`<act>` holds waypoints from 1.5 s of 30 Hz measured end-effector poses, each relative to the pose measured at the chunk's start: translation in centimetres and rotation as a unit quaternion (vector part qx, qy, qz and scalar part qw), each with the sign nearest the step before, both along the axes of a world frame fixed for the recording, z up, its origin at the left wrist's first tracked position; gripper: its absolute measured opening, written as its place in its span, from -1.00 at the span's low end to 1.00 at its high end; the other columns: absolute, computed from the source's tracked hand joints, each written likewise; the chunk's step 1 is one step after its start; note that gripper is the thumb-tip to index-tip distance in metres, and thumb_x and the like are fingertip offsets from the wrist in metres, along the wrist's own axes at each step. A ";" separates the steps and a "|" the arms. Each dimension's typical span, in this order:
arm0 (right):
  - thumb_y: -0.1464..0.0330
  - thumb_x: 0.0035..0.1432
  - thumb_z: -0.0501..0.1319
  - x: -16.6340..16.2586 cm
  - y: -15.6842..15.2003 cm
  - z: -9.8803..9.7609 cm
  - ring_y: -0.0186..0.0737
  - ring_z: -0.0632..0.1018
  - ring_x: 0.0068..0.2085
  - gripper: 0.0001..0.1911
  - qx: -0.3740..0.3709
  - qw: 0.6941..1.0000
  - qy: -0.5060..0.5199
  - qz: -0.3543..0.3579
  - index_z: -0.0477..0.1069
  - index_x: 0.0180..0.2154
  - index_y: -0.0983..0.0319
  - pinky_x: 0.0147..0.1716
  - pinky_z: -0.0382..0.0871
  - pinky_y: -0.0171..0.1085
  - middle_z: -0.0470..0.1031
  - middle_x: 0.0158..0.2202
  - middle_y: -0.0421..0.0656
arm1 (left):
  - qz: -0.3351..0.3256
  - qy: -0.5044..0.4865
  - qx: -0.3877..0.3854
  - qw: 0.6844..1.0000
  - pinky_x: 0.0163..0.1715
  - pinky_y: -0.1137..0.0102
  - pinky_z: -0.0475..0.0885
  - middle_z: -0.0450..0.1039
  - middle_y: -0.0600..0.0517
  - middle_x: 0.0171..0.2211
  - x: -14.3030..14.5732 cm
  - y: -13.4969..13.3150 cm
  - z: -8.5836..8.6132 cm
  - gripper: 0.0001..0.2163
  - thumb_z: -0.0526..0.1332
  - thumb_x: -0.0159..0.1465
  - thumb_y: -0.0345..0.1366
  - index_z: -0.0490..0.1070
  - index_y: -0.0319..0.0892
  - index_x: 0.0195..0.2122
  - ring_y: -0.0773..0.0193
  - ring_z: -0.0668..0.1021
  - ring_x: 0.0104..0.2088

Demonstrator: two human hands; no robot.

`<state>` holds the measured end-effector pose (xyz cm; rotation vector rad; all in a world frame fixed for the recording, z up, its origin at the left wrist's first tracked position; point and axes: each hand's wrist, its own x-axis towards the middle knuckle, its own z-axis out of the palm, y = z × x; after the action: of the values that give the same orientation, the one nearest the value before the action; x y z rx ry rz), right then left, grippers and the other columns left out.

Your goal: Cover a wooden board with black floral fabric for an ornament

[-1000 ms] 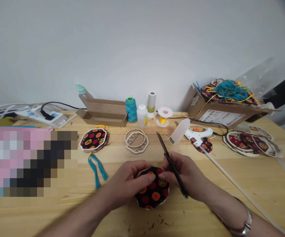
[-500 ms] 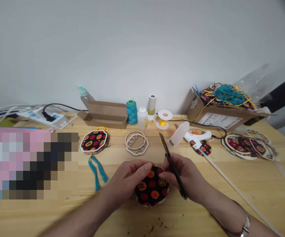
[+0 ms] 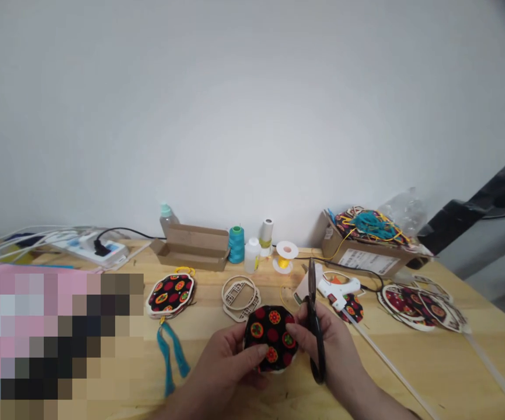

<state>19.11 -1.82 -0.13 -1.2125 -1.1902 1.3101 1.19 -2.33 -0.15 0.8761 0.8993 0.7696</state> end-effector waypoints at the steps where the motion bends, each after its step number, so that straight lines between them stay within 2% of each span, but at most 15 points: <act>1: 0.20 -0.15 0.33 -0.1 0.1 0.3 -0.41 0.26 -0.55 -0.66 0.003 1.000 -0.013 -0.001 0.23 -0.48 0.24 -0.56 0.14 -0.39 0.24 -0.60 -0.32 | 0.009 -0.004 0.002 1.000 -0.53 0.49 0.42 0.58 -0.06 -0.40 0.0 0.0 0.0 -0.68 0.36 -0.01 -0.19 0.50 -0.25 -0.25 0.25 0.55 -0.44; 6: 0.29 -0.17 0.32 -0.5 0.6 1.3 -0.36 0.29 -0.49 -0.70 0.041 0.994 -0.106 -0.005 0.21 -0.45 0.22 -0.49 0.22 -0.37 0.24 -0.54 -0.31 | 0.114 0.002 -0.003 0.993 -0.62 0.50 0.40 0.58 -0.05 -0.48 -0.4 0.6 -0.3 -0.65 0.40 -0.10 -0.16 0.51 -0.28 -0.34 0.27 0.55 -0.51; 10: 0.33 -0.13 0.26 -0.3 0.7 1.4 -0.35 0.25 -0.50 -0.77 0.083 0.974 -0.213 -0.006 0.19 -0.46 0.21 -0.53 0.19 -0.37 0.21 -0.54 -0.31 | 0.176 -0.007 0.002 0.984 -0.62 0.49 0.41 0.57 -0.03 -0.51 -1.0 1.1 -0.6 -0.70 0.42 -0.13 -0.20 0.52 -0.27 -0.41 0.30 0.52 -0.55; 13: 0.35 -0.09 0.22 0.2 0.4 1.3 -0.36 0.21 -0.52 -0.81 0.108 0.957 -0.271 0.004 0.18 -0.46 0.20 -0.56 0.14 -0.37 0.21 -0.55 -0.31 | 0.165 -0.009 0.005 0.986 -0.59 0.47 0.43 0.58 -0.03 -0.49 -1.2 1.2 -0.5 -0.72 0.41 -0.09 -0.24 0.52 -0.26 -0.37 0.28 0.54 -0.51; 17: 0.32 -0.11 0.25 1.0 -0.1 1.0 -0.36 0.17 -0.55 -0.77 0.135 0.938 -0.318 0.025 0.18 -0.47 0.19 -0.58 0.07 -0.37 0.18 -0.59 -0.33 | 0.168 0.025 0.006 0.985 -0.58 0.49 0.42 0.59 -0.03 -0.46 -0.9 1.1 -0.1 -0.75 0.37 -0.04 -0.27 0.52 -0.26 -0.33 0.25 0.55 -0.45; 23: 0.29 -0.12 0.27 1.6 0.2 0.7 -0.37 0.15 -0.55 -0.71 0.123 0.932 -0.341 0.003 0.14 -0.59 0.20 -0.58 0.07 -0.38 0.09 -0.62 -0.34 | 0.158 0.018 0.009 0.987 -0.56 0.50 0.42 0.59 -0.06 -0.38 -0.8 1.1 0.4 -0.78 0.32 0.04 -0.31 0.49 -0.28 -0.28 0.25 0.55 -0.40; 27: 0.29 -0.12 0.27 1.7 0.1 0.7 -0.36 0.15 -0.54 -0.76 0.109 0.933 -0.344 0.019 0.20 -0.52 0.20 -0.59 0.07 -0.39 0.08 -0.60 -0.33 | 0.148 0.024 0.013 0.989 -0.54 0.49 0.43 0.59 -0.06 -0.36 -1.0 1.0 0.5 -0.78 0.30 0.06 -0.30 0.49 -0.27 -0.27 0.27 0.54 -0.41; 31: 0.33 -0.18 0.28 1.5 -0.4 1.3 -0.36 0.16 -0.55 -0.77 0.096 0.918 -0.383 0.036 0.22 -0.50 0.20 -0.60 0.08 -0.39 0.08 -0.60 -0.33 | 0.138 0.015 0.017 0.990 -0.55 0.50 0.41 0.59 -0.07 -0.37 -0.9 0.9 0.4 -0.78 0.30 0.05 -0.30 0.50 -0.26 -0.27 0.25 0.55 -0.42; 36: 0.32 -0.20 0.30 1.3 -0.4 1.4 -0.33 0.25 -0.54 -0.77 0.147 0.889 -0.434 0.001 0.26 -0.49 0.21 -0.57 0.16 -0.36 0.21 -0.59 -0.29 | 0.133 0.008 0.026 0.991 -0.57 0.48 0.39 0.59 -0.07 -0.39 -0.6 0.9 0.1 -0.76 0.30 0.04 -0.27 0.51 -0.27 -0.27 0.20 0.56 -0.42; 39: 0.26 -0.13 0.28 1.7 -0.1 0.7 -0.29 0.31 -0.54 -0.77 0.208 0.854 -0.476 -0.019 0.30 -0.44 0.22 -0.55 0.21 -0.33 0.28 -0.57 -0.24 | 0.130 -0.008 0.031 0.991 -0.59 0.49 0.38 0.59 -0.06 -0.40 -0.4 0.9 -0.2 -0.78 0.28 0.05 -0.29 0.51 -0.27 -0.27 0.23 0.56 -0.45; 42: 0.21 -0.08 0.26 2.3 0.2 0.0 -0.25 0.36 -0.54 -0.73 0.266 0.817 -0.511 -0.017 0.32 -0.36 0.24 -0.56 0.25 -0.31 0.33 -0.54 -0.19 | 0.135 -0.012 0.028 0.990 -0.60 0.50 0.39 0.59 -0.06 -0.41 -0.3 0.9 -0.3 -0.79 0.29 0.05 -0.32 0.51 -0.27 -0.28 0.25 0.55 -0.46; 45: 0.18 -0.07 0.26 2.6 0.2 -0.1 -0.23 0.38 -0.54 -0.67 0.290 0.801 -0.524 -0.008 0.33 -0.30 0.25 -0.57 0.26 -0.30 0.35 -0.52 -0.16 | 0.133 -0.008 0.023 0.991 -0.61 0.51 0.39 0.59 -0.05 -0.42 -0.4 0.9 -0.3 -0.81 0.29 0.05 -0.34 0.51 -0.28 -0.29 0.26 0.56 -0.46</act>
<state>21.74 -1.60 -0.26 -1.4609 -2.1287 0.0659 0.79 -1.40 -0.44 0.7981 0.9984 1.0303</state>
